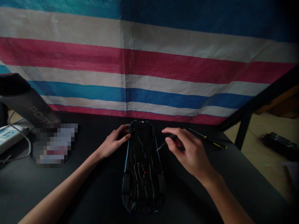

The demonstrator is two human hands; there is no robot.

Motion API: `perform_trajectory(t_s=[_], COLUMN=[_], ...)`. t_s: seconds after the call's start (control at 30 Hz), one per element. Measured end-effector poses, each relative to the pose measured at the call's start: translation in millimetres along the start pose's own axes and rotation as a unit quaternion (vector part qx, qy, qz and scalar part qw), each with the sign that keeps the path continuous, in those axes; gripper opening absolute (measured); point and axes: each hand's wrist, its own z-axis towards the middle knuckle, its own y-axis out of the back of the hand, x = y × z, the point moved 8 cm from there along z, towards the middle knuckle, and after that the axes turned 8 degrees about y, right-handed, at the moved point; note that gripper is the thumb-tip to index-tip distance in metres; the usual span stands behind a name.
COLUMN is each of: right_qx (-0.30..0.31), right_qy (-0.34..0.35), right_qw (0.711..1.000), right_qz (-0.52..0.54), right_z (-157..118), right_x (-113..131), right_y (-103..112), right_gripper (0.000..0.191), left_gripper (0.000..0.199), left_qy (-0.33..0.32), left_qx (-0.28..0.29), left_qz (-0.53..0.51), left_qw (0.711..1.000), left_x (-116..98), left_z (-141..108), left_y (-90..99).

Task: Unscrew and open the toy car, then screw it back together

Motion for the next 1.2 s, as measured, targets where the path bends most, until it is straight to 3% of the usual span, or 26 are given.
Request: perform_trajectory(t_s=[0.13, 0.27, 0.47, 0.63, 0.8, 0.93, 1.07, 1.2], right_qx=[0.063, 0.142, 0.167, 0.177, 0.202, 0.195, 0.217, 0.248], right_qy=[0.04, 0.043, 0.028, 0.038, 0.001, -0.004, -0.012, -0.022], right_qw=[0.997, 0.989, 0.984, 0.983, 0.978, 0.979, 0.974, 0.968], right_qz=[0.007, 0.002, -0.058, -0.023, -0.045, -0.058, -0.06, -0.026], right_z=[22.2, 35.7, 40.4, 39.9, 37.4, 36.3, 36.4, 37.1], right_x=[21.7, 25.2, 16.6, 18.8, 14.1, 12.1, 9.9, 14.0], right_y=[1.3, -2.8, -4.8, -4.9, -6.8, -4.8, -6.1, -6.3], right_gripper=[0.005, 0.021, 0.007, 0.026, 0.008, 0.018, 0.004, 0.009], left_gripper=[0.052, 0.053, 0.052, 0.052, 0.051, 0.051, 0.052, 0.052], left_qy=[0.004, 0.001, -0.002, 0.002, 0.002, -0.002, 0.002, 0.005], left_qx=[-0.012, -0.02, -0.025, -0.016, -0.004, -0.005, -0.006, 0.002], left_qz=[0.013, 0.01, 0.009, 0.016, 0.01, 0.004, 0.01, 0.009], left_qw=[1.0, 1.0, 1.0, 1.0, 1.0, 1.0, 1.0, 1.0], left_x=[3.5, 4.2, 1.5, 1.6, 0.5, 1.4, 3.3, 2.6], left_z=[0.0, -0.5, -1.4, -1.4, -1.1, -1.3, -1.5, -1.5], left_y=[-0.4, 0.2, 1.5, 0.0, -1.7, -1.4, -0.6, -0.8])
